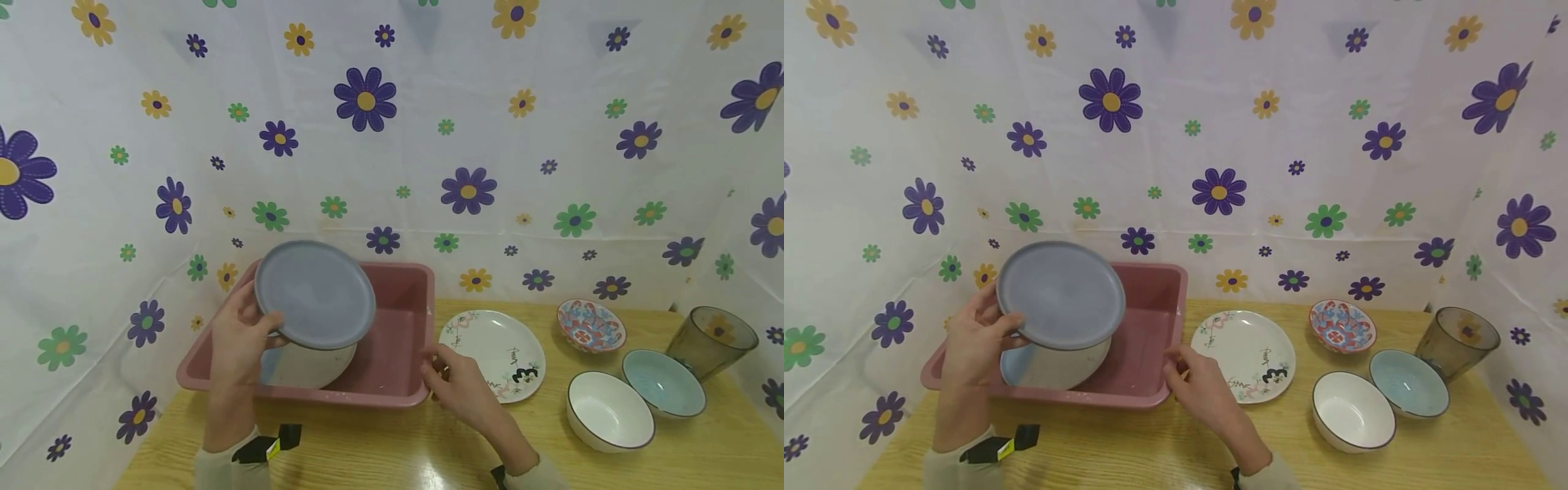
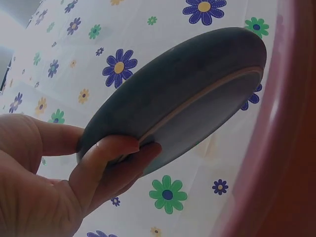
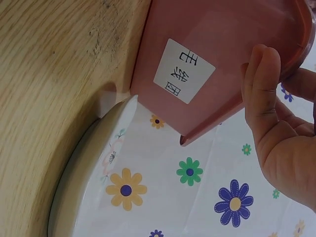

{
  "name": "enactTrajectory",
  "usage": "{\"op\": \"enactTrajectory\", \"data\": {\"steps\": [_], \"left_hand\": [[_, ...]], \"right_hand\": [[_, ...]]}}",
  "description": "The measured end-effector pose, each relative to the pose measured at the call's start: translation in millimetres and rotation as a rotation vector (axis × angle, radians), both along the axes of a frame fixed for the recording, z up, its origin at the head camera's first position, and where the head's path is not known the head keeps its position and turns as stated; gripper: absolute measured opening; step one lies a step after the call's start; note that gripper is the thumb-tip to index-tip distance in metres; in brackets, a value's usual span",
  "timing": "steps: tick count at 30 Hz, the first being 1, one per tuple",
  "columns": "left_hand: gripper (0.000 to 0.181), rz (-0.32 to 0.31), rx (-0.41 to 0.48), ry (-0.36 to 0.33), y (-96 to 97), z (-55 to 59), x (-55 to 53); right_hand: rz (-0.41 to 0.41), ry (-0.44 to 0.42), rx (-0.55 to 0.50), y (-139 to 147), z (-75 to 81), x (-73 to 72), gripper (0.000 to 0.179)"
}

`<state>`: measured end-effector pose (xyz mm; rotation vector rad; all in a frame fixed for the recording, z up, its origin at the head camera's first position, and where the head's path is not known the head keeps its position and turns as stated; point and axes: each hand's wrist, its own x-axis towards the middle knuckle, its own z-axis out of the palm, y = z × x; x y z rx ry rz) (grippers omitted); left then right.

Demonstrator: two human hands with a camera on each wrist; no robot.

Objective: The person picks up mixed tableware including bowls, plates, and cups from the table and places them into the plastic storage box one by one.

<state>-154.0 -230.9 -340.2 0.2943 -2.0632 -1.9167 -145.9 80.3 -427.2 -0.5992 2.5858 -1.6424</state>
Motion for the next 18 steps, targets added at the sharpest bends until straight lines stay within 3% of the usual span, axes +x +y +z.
{"op": "enactTrajectory", "data": {"steps": [18], "left_hand": [[0.07,0.042,-0.043,-0.087,-15.0,-9.3,-9.4]], "right_hand": [[-0.015,0.004,0.006,-1.5,-0.3,1.2,0.025]]}}
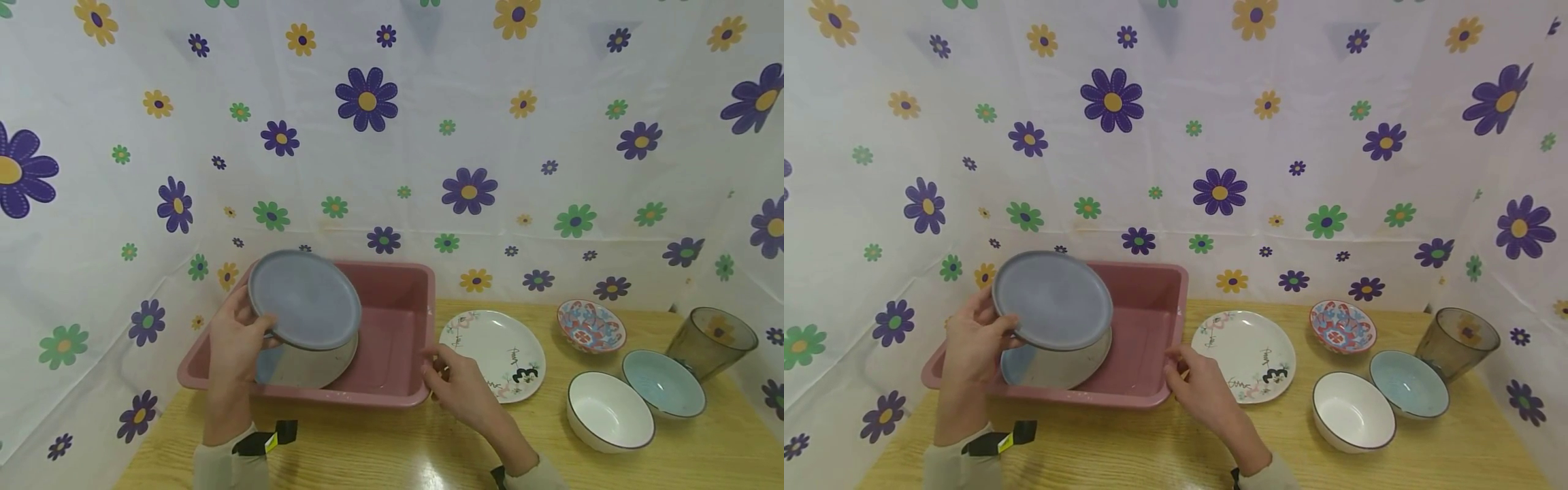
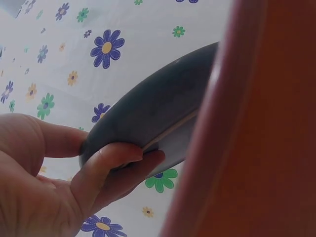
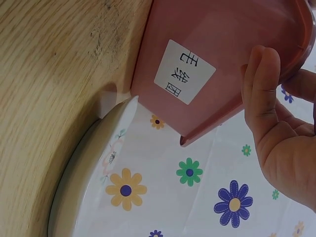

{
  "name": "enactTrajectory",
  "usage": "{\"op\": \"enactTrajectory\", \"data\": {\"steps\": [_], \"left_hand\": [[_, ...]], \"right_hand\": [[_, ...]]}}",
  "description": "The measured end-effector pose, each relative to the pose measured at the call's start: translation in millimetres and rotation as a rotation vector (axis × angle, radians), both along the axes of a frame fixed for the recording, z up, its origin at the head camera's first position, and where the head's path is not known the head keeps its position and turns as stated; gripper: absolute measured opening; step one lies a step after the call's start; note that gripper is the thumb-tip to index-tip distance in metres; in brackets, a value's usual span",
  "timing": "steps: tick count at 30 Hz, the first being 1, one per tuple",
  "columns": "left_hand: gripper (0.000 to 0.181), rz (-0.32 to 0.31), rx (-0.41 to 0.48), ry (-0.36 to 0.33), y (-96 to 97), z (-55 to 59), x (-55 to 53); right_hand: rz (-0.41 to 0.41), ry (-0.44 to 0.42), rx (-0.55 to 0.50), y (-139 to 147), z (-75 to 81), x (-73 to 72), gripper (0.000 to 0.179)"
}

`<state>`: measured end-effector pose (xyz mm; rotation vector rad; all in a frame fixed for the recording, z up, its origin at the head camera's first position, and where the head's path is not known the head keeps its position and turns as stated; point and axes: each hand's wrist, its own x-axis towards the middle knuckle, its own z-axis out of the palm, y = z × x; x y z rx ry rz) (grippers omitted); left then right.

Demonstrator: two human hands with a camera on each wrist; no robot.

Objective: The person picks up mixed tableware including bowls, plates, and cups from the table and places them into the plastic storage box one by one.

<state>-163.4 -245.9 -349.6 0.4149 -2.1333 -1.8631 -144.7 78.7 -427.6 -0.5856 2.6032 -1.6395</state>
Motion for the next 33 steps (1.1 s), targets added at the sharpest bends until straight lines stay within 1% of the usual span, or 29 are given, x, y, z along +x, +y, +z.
{"op": "enactTrajectory", "data": {"steps": [4,8,12,16,20,26,29,33], "left_hand": [[0.071,0.009,-0.013,-0.008,-2.1,-3.4,-2.0],[0.07,0.025,-0.044,-0.024,-3.1,-5.9,-3.2],[0.068,0.033,-0.066,-0.014,-2.7,-8.3,-4.6],[0.066,0.042,-0.066,0.001,-1.9,-10.0,-5.7],[0.067,0.036,-0.069,0.0,-2.5,-12.1,-7.4],[0.069,0.031,-0.102,-0.007,-4.0,-15.6,-9.2],[0.068,0.042,-0.118,-0.015,-4.6,-17.1,-9.1],[0.067,0.053,-0.133,-0.047,-5.3,-17.7,-9.1]], "right_hand": [[-0.004,-0.002,0.01,-0.3,0.1,0.2,0.025],[-0.008,0.0,0.018,-0.4,-0.3,-0.1,0.026],[-0.007,0.001,0.015,-0.2,-0.5,-0.2,0.027],[-0.003,0.002,0.014,0.0,-0.1,-0.3,0.027],[0.0,0.005,0.019,0.4,0.4,-0.5,0.027],[0.0,0.014,0.032,0.2,1.4,-0.5,0.027],[0.001,0.015,0.036,0.2,1.6,-0.1,0.027],[0.001,0.018,0.039,0.2,1.5,0.1,0.027]]}}
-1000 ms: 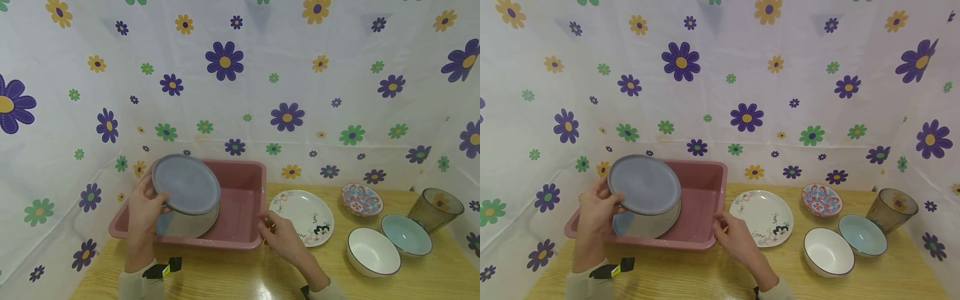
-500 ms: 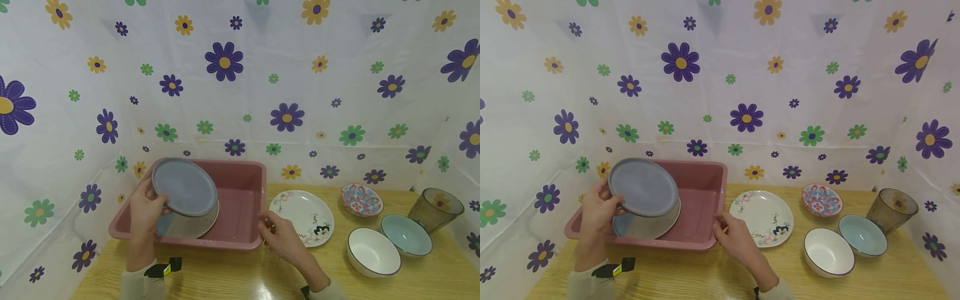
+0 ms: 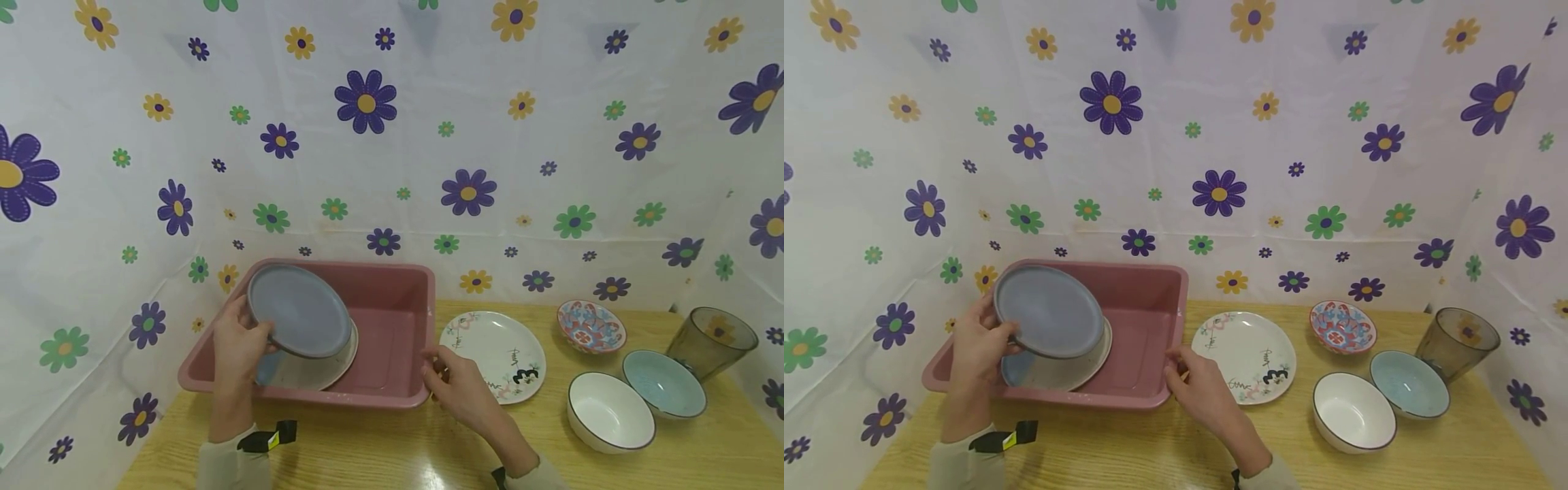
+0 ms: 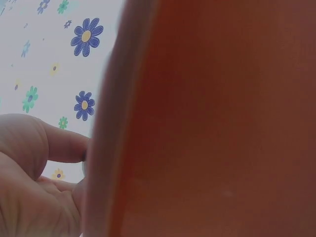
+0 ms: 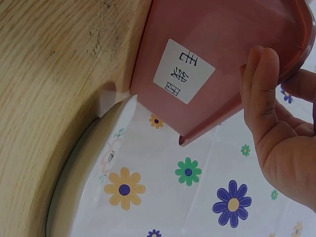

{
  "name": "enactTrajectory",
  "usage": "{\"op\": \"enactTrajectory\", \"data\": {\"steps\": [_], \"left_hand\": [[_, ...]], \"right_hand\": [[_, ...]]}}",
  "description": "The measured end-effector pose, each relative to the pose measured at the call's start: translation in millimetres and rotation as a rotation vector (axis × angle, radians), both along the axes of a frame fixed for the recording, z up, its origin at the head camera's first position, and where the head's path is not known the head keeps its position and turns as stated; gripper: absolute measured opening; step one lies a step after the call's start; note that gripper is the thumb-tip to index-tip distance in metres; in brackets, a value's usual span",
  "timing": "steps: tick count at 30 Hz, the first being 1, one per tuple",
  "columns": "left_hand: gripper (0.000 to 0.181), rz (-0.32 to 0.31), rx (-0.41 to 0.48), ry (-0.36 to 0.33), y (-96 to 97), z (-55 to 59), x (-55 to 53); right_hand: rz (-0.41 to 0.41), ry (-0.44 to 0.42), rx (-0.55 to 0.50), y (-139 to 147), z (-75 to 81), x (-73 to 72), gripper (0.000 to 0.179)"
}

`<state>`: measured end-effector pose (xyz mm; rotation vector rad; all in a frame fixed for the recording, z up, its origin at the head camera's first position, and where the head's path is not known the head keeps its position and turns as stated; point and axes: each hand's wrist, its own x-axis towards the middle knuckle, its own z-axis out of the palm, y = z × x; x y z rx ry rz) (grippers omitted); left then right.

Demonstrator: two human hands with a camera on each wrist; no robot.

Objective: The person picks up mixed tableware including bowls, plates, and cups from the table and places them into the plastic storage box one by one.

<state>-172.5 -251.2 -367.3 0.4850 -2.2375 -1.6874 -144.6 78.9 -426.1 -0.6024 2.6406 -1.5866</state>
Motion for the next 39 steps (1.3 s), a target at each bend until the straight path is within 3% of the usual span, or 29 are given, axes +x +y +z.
{"op": "enactTrajectory", "data": {"steps": [19,39], "left_hand": [[0.066,-0.003,-0.079,0.002,-2.2,-6.0,-2.3],[0.066,-0.018,-0.091,0.003,-4.0,-12.2,-4.8]], "right_hand": [[0.008,0.003,0.016,-0.1,-1.4,-0.8,0.027],[0.004,0.009,0.025,-0.1,0.1,0.0,0.026]]}}
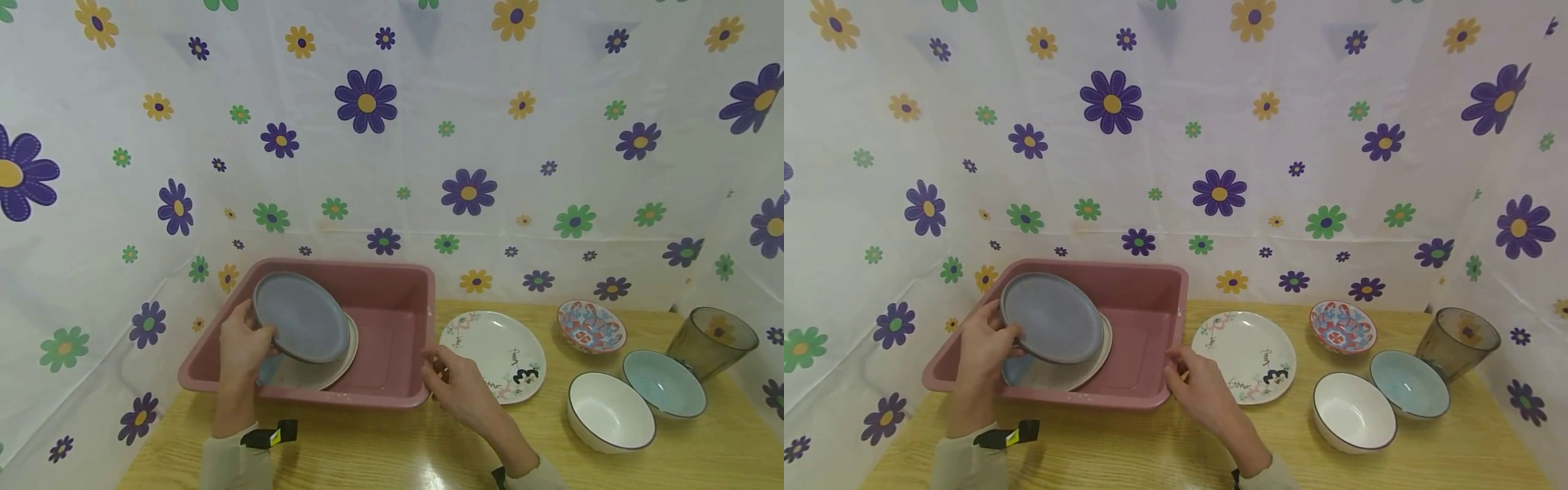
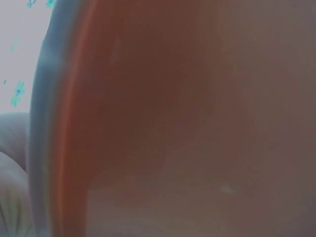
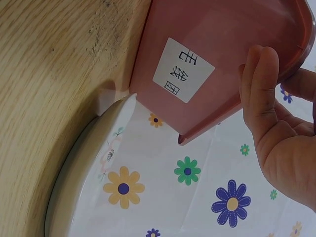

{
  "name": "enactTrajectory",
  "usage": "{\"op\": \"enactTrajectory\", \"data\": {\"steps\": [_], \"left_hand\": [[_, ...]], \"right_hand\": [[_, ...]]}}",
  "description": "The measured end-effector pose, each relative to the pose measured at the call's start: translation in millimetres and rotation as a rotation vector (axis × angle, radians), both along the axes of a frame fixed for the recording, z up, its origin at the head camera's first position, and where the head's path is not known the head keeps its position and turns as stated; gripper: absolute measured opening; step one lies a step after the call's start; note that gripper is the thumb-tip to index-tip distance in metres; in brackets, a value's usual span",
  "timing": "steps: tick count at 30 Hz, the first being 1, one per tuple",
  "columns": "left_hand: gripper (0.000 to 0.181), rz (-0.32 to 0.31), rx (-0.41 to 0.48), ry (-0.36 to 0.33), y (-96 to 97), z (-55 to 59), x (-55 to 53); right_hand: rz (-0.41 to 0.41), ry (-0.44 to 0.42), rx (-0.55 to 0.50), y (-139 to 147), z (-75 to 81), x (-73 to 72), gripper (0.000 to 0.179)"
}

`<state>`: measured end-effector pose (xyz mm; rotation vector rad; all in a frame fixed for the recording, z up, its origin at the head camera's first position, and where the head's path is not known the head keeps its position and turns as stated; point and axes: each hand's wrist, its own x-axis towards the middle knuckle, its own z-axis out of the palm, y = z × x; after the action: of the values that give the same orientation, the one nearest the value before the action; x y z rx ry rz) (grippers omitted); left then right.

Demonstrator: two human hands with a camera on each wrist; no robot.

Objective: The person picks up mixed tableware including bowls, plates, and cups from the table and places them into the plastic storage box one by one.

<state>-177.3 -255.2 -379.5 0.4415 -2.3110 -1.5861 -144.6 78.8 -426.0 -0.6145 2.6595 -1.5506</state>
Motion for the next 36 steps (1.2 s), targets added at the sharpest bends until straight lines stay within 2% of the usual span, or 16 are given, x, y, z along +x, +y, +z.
{"op": "enactTrajectory", "data": {"steps": [17,25,36], "left_hand": [[0.068,-0.036,0.027,-0.026,-3.3,-1.3,-0.9],[0.065,-0.07,-0.004,-0.042,-7.3,-4.5,-1.9],[0.062,-0.083,0.021,-0.077,-14.2,-11.5,-3.3]], "right_hand": [[0.004,-0.015,-0.021,-0.6,0.3,0.2,0.028],[-0.006,-0.009,-0.016,-1.0,-0.2,0.4,0.027],[-0.012,-0.002,-0.001,-0.6,-0.5,0.0,0.027]]}}
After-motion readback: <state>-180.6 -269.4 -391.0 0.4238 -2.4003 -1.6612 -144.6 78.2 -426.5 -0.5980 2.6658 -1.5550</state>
